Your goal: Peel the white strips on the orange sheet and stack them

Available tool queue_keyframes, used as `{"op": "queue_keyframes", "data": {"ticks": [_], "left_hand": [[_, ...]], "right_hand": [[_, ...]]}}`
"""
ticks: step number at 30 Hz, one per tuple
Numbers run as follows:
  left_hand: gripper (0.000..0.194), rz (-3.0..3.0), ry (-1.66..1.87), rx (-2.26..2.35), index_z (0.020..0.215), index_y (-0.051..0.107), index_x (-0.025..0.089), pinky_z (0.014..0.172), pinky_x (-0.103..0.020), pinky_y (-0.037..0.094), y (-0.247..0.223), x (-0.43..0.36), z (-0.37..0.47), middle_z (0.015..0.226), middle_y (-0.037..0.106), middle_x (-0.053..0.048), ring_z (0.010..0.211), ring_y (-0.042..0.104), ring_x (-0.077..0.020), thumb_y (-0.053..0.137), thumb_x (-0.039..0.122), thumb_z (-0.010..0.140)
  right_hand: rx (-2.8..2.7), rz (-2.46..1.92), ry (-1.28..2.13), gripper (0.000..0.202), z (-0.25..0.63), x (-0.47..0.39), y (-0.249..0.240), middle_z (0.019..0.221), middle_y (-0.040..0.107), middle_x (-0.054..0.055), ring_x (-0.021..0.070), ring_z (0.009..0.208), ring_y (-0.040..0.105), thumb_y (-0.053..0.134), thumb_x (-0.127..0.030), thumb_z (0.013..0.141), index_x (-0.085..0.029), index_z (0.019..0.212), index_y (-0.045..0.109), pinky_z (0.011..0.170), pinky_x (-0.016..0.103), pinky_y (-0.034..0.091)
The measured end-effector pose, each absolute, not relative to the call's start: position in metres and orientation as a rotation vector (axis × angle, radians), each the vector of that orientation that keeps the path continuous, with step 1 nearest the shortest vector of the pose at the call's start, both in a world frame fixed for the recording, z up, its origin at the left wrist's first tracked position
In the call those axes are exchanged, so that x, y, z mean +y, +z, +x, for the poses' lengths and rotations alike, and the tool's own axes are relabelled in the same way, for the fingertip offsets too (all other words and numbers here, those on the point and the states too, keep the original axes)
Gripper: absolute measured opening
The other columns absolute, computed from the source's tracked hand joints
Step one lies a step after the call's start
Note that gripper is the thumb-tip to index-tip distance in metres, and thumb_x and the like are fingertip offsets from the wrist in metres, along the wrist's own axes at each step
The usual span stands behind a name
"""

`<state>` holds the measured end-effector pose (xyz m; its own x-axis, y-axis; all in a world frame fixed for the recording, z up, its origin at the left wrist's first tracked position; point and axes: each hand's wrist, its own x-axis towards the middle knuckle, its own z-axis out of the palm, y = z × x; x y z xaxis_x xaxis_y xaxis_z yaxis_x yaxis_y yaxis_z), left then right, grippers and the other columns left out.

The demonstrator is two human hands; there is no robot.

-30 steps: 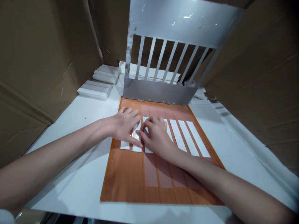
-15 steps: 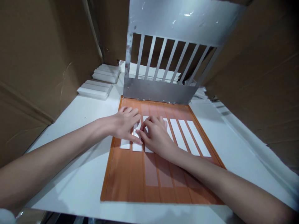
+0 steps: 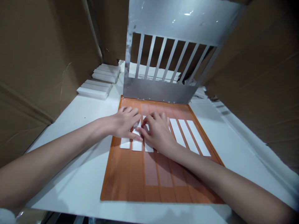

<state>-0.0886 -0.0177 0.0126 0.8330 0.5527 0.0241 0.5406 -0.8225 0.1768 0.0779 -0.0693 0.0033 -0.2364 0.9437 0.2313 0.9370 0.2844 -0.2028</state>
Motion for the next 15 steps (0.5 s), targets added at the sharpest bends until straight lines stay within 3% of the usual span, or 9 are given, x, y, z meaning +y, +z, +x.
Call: {"op": "queue_keyframes", "data": {"ticks": [6, 10, 12, 15], "left_hand": [[0.039, 2.880, 0.070, 0.890, 0.082, 0.047, 0.017, 0.076, -0.036, 0.031, 0.013, -0.017, -0.087, 0.088, 0.044, -0.006, 0.082, 0.041, -0.0237, 0.045, 0.056, 0.083], [0.032, 2.921, 0.108, 0.903, 0.080, 0.048, 0.017, 0.075, -0.036, 0.030, 0.008, -0.014, -0.087, 0.085, 0.045, -0.005, 0.079, 0.042, -0.0223, 0.043, 0.048, 0.087], [0.032, 2.946, 0.143, 0.890, 0.081, 0.048, 0.017, 0.074, -0.035, 0.030, 0.006, -0.013, -0.087, 0.085, 0.045, -0.005, 0.078, 0.041, -0.0213, 0.043, 0.047, 0.088], [0.029, 2.978, 0.153, 0.890, 0.083, 0.049, 0.016, 0.074, -0.035, 0.030, 0.003, -0.013, -0.087, 0.086, 0.046, -0.006, 0.078, 0.042, -0.0209, 0.043, 0.043, 0.089]], "right_hand": [[-2.319, -1.423, 0.093, 0.014, 0.087, -0.076, 0.024, 0.087, 0.057, 0.008, 0.0188, 0.081, 0.046, 0.044, -0.018, 0.084, -0.015, 0.086, 0.058, 0.070, 0.030, 0.032], [-2.645, -1.247, 0.254, 0.020, 0.083, -0.103, 0.042, 0.073, 0.060, 0.004, 0.0146, 0.069, 0.049, 0.042, -0.014, 0.084, -0.016, 0.075, 0.060, 0.060, 0.027, 0.032], [-2.830, -1.223, 0.221, 0.018, 0.080, -0.117, 0.043, 0.071, 0.061, 0.004, 0.0144, 0.063, 0.047, 0.046, -0.009, 0.079, -0.016, 0.072, 0.060, 0.053, 0.028, 0.029], [-3.003, -1.196, 0.123, 0.024, 0.078, -0.129, 0.038, 0.081, 0.065, 0.008, 0.0138, 0.056, 0.045, 0.048, -0.004, 0.068, -0.011, 0.085, 0.063, 0.046, 0.029, 0.023]]}}
